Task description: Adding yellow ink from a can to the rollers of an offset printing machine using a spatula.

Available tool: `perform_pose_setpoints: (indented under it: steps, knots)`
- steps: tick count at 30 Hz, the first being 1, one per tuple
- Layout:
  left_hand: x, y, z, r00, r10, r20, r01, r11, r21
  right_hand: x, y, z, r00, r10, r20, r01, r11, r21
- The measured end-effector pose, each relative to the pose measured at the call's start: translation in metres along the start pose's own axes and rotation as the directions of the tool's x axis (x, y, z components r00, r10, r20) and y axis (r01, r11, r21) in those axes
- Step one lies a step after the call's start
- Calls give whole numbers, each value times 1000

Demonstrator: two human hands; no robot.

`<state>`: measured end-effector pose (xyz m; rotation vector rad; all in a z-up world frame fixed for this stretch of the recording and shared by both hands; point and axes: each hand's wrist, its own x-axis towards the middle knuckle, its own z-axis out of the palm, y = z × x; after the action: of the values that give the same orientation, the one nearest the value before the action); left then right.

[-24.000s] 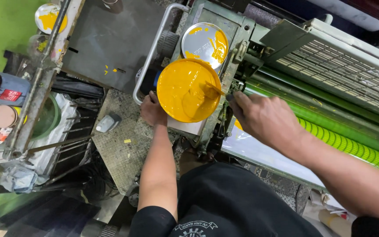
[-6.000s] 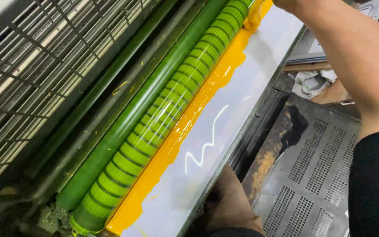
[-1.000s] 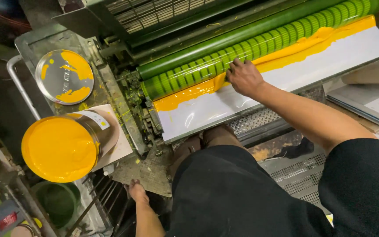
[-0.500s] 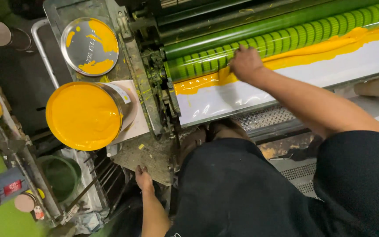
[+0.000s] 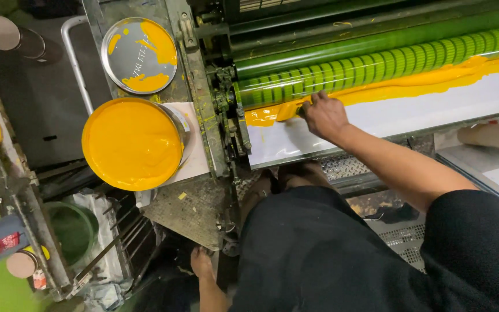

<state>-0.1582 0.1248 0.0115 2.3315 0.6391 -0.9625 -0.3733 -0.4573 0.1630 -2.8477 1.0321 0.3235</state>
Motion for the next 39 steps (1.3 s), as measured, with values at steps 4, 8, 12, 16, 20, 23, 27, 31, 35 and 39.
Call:
perform_pose_setpoints:
  steps: [4, 8, 12, 16, 20, 23, 27, 31, 35, 39]
  knots:
    - [-14, 54, 9, 1000, 0, 4, 0, 1000, 0, 20, -40, 21, 992, -113, -51, 111, 993, -38]
    - [-11, 80, 16, 999, 41, -4, -41, 993, 112, 57, -43, -14, 992, -114, 44, 115, 993, -7]
    - [5, 54, 17, 978, 201, 57, -205, 976, 76, 89, 9, -41, 919, -150, 364, 113, 986, 122]
    - [5, 40, 13, 987, 150, 54, -149, 989, -21, 108, 32, -72, 841, -164, 515, 196, 981, -8]
    - [-19, 42, 28, 995, 90, 48, -92, 995, 29, 132, 46, -45, 838, -181, 514, 236, 971, -43]
    - [-21, 33, 12, 993, 112, 21, -113, 992, 60, 145, 49, -22, 866, -211, 454, 260, 965, -46]
    - [-20, 27, 2, 970, 244, 23, -245, 969, 32, 135, 66, -37, 891, -238, 386, 296, 950, -98]
    - [34, -2, 26, 948, 318, 26, -315, 945, -88, 128, 105, -33, 929, -150, 339, 206, 969, -136]
    - [-13, 39, 48, 959, 279, -57, -255, 931, 261, 98, 129, -30, 930, -188, 315, 219, 974, -66]
    - [-47, 48, 68, 956, 293, 20, -293, 953, 78, 57, 155, -66, 968, -207, 145, 217, 975, -55]
